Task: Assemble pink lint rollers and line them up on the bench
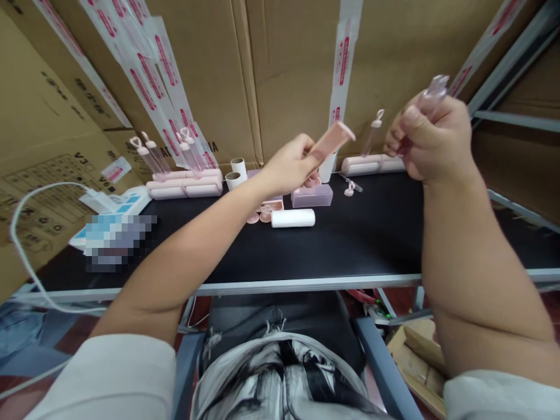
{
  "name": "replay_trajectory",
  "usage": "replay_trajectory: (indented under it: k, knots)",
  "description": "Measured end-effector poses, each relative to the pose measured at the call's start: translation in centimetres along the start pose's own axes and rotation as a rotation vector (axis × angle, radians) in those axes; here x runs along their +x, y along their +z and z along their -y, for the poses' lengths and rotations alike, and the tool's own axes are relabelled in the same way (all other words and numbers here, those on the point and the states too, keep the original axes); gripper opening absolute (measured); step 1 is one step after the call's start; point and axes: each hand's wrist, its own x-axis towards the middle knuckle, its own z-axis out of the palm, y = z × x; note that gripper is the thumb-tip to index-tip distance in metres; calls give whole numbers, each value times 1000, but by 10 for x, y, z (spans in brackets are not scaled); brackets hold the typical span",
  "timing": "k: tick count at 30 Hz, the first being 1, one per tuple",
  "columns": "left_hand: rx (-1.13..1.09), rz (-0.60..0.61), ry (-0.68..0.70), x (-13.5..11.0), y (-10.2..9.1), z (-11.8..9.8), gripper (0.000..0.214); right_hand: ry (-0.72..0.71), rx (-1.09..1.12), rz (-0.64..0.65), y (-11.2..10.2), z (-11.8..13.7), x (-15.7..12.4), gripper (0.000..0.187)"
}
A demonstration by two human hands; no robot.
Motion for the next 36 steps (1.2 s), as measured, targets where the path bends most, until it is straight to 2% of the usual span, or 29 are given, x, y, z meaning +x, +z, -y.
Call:
replay_trajectory:
  k: [2, 3, 7, 8, 10, 12, 16, 19, 21, 25, 29, 32, 36]
  knots:
    - [304, 40, 21, 10, 13, 7, 19, 58, -87, 5, -2, -3, 0, 68]
    - [421, 76, 40, 15, 20, 11, 20, 119, -177, 77, -2, -4, 0, 66]
    - [645, 209, 26, 26, 47, 18, 51, 450, -530, 560, 0, -18, -3, 52]
    - [673, 240, 9, 27, 51, 19, 50, 530, -570, 660, 2, -23, -4, 49]
    - [733, 293, -8, 28, 55, 22, 34, 679, -621, 813, 8, -35, -4, 42]
    - [798, 326, 8, 27, 56, 25, 31, 773, -639, 883, 13, -46, -5, 38]
    - [844, 374, 27, 25, 56, 29, 52, 842, -615, 910, 20, -61, -6, 37]
    - [863, 372, 23, 25, 57, 31, 53, 830, -630, 918, 21, -63, -7, 39]
    - [871, 376, 23, 27, 59, 34, 50, 760, -645, 845, 20, -63, -7, 43]
    - [883, 427, 18, 35, 58, 38, 52, 625, -710, 597, 13, -60, -4, 52]
    - [804, 431, 1, 36, 51, 34, 41, 568, -805, 523, 5, -55, -1, 52]
    - [755, 369, 24, 23, 41, 21, 29, 599, -859, 486, 2, -53, 1, 48]
    - [796, 329, 44, -11, 25, 2, 26, 654, -818, 505, 1, -59, 1, 41]
